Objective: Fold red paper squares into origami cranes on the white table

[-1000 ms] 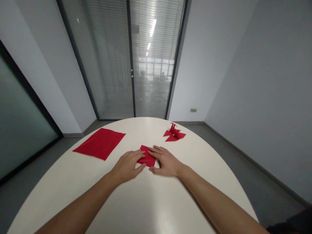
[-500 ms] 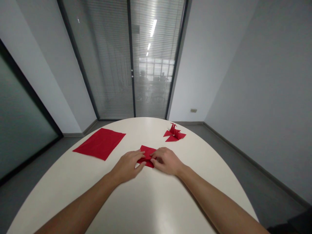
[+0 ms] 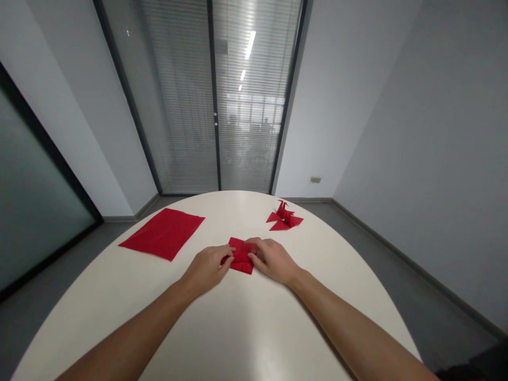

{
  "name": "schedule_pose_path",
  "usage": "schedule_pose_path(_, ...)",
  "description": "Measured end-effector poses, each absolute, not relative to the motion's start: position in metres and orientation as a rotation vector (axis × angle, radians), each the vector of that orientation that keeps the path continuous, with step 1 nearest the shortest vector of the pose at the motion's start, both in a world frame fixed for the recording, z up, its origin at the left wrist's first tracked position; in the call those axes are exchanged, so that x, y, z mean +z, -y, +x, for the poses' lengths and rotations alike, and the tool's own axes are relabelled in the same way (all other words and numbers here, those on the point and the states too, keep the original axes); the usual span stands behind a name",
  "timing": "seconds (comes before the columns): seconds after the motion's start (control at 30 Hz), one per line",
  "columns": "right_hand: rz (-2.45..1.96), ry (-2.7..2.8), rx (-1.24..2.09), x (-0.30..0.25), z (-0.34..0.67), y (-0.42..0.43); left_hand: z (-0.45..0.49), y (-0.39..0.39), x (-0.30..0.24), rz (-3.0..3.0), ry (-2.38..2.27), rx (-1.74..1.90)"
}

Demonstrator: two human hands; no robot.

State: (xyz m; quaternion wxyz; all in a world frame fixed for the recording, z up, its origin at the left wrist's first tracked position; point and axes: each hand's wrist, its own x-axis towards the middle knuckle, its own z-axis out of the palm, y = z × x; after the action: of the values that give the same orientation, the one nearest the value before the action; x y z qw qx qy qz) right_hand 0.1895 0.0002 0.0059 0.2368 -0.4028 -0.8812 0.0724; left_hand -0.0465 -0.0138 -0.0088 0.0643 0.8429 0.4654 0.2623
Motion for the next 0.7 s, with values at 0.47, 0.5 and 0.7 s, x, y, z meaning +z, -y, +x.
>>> schedule_pose_path(0.47, -1.134, 2.388, 0.109, 0.0072, 0.1888, -0.0038, -0.048, 0.0173, -0.0037, 2.692, -1.314, 0.724)
schedule_pose_path(0.5, -1.115, 2.393, 0.103, 0.0077, 0.1887, -0.003, -0.0474, 0.0178, -0.0036, 2.701, -1.32, 0.732)
schedule_pose_path(0.7, -1.071, 2.442, 0.087, 0.0057, 0.1877, -0.0008, -0.0451, 0.0193, -0.0007, 2.761, -1.269, 0.754)
